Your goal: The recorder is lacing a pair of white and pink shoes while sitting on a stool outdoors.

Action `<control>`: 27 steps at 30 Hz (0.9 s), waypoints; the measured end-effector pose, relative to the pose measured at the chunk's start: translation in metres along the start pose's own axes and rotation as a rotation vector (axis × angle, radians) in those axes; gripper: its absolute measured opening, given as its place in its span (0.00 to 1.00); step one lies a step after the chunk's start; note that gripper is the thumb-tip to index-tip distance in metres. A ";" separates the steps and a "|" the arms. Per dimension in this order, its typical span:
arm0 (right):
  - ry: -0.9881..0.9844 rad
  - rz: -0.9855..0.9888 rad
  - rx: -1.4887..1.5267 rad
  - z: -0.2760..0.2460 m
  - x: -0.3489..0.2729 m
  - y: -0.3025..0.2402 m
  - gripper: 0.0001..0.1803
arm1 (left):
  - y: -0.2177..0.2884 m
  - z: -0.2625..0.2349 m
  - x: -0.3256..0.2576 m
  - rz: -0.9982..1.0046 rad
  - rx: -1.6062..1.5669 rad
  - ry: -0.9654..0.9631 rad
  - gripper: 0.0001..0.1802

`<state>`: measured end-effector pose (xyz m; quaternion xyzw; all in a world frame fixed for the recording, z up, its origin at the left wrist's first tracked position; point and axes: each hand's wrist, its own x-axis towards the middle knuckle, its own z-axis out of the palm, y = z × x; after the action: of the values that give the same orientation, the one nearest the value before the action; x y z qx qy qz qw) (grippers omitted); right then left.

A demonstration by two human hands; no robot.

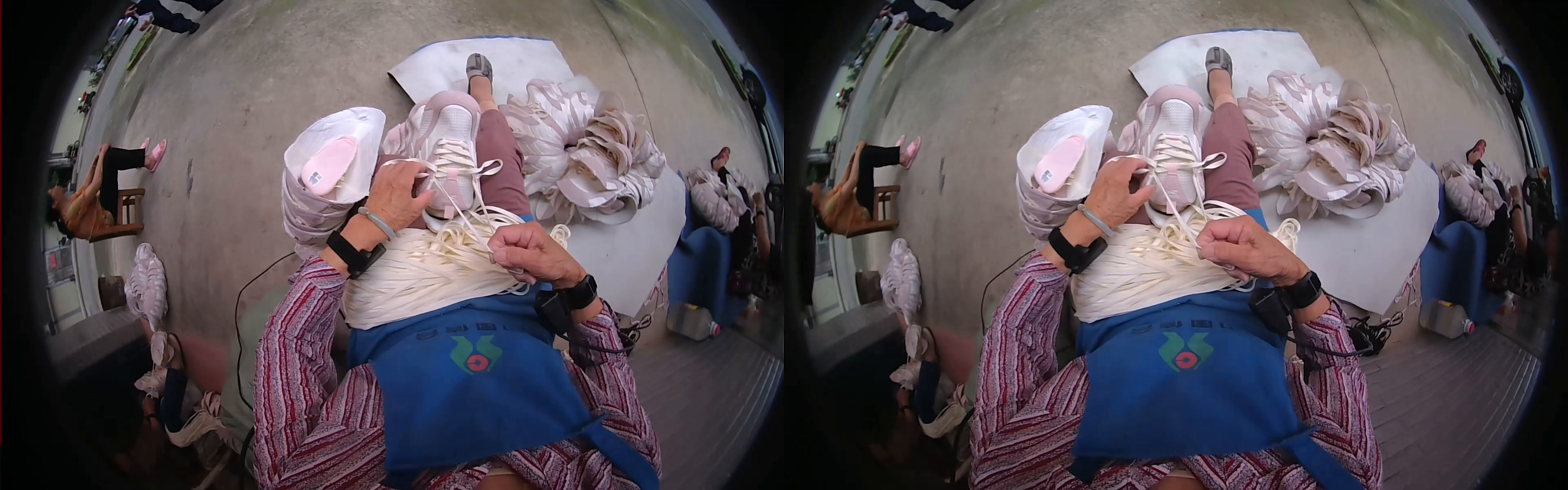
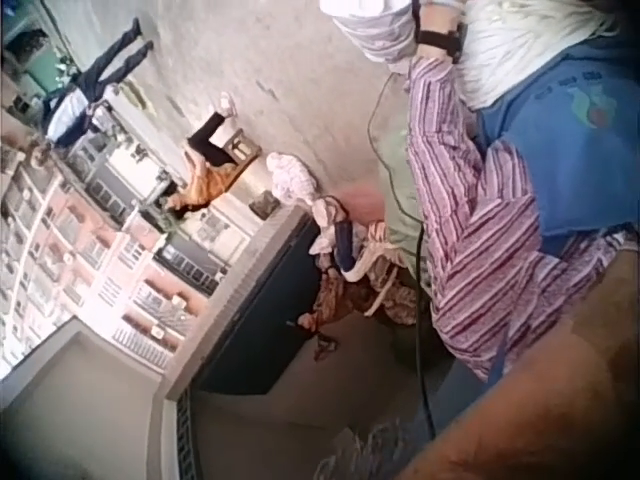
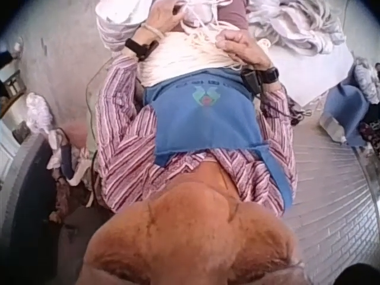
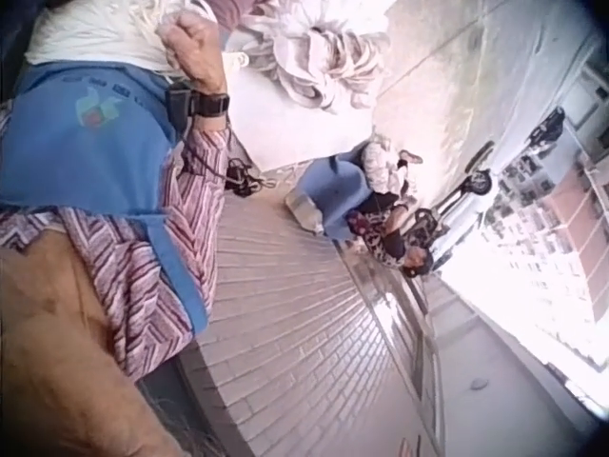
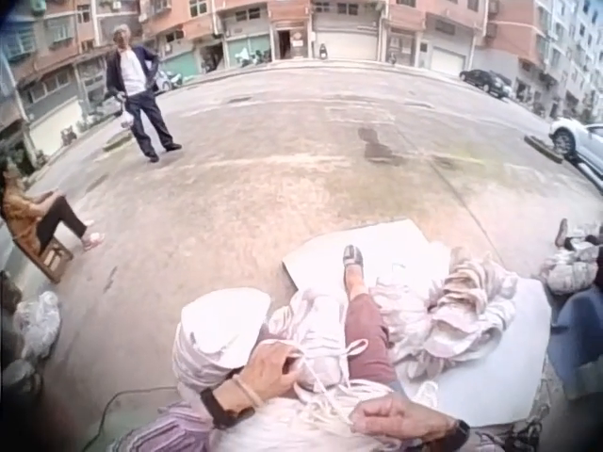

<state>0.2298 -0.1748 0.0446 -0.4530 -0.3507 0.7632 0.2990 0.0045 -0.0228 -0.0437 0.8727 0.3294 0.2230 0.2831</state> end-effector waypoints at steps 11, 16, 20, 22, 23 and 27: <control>0.377 -0.483 -0.562 0.011 0.025 0.028 0.09 | 0.007 -0.013 0.021 -0.418 -0.197 -0.065 0.14; 0.460 -0.633 -0.752 0.017 0.027 0.015 0.04 | -0.004 -0.013 0.023 -0.169 0.063 -0.176 0.08; 0.504 -0.934 -0.792 0.022 0.045 0.013 0.04 | -0.010 -0.011 0.023 -0.131 0.105 -0.196 0.08; 0.413 -0.995 -0.831 0.021 0.052 0.013 0.04 | -0.014 -0.016 0.023 -0.128 0.001 -0.158 0.06; 0.420 -0.991 -0.828 0.023 0.055 0.015 0.04 | -0.013 -0.021 0.025 -0.125 -0.001 -0.165 0.06; 0.241 -0.916 -0.655 0.031 0.062 0.022 0.04 | -0.012 -0.036 0.031 -0.392 -0.283 -0.193 0.06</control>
<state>0.1732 -0.1473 0.0079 -0.4074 -0.6926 0.3505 0.4811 -0.0007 0.0186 -0.0187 0.7611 0.4294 0.1235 0.4703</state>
